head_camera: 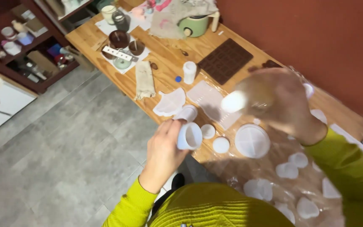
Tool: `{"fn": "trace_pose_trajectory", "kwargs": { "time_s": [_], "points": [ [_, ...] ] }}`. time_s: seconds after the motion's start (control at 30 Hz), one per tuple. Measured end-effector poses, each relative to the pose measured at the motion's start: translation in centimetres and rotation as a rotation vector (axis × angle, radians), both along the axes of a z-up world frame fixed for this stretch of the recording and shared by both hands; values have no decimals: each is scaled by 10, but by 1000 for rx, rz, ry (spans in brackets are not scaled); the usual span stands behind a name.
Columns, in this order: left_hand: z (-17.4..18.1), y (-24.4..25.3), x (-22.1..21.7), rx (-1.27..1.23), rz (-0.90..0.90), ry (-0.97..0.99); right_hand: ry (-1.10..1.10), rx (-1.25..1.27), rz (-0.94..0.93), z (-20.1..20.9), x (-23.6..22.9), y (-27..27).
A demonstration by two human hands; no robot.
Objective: Oiling various silicone molds to prepare them for casting.
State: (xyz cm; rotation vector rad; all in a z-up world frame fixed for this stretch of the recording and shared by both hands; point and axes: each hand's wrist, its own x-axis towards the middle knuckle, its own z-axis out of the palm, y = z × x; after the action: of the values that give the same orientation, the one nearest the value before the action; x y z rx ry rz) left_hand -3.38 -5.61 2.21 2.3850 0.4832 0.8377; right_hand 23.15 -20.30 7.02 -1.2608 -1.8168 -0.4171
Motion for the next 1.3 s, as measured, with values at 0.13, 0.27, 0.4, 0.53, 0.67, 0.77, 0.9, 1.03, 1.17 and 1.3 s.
{"fn": "trace_pose_trajectory", "kwargs": {
  "time_s": [0.13,0.27,0.4,0.53,0.67,0.77,0.9,1.03,1.17,1.3],
  "points": [
    [11,0,-3,-6,-37,51,-529,-438,-587,-9,-17,-24],
    [14,-7,-10,-42,-61,34,-654,-307,-470,17,-42,-32],
    [17,-11,-14,-37,-63,72,-646,-309,-434,28,-53,-34],
    [19,-14,-18,-9,-54,87,-654,-338,-424,41,-61,-37],
    [20,-16,-18,-31,-90,60,-715,-343,-444,43,-64,-39],
    [18,-17,-17,-49,-99,27,-710,-351,-443,46,-68,-39],
    [18,-18,-17,-40,-101,-7,-577,-381,-392,49,-70,-39],
    [17,-18,-15,-35,-80,-20,-650,-369,-419,46,-66,-41],
    [17,-18,-9,-26,-120,-4,-706,-349,-446,47,-64,-43],
    [18,-19,-4,-30,-117,-28,-596,-372,-462,46,-58,-42]
  ]
}}
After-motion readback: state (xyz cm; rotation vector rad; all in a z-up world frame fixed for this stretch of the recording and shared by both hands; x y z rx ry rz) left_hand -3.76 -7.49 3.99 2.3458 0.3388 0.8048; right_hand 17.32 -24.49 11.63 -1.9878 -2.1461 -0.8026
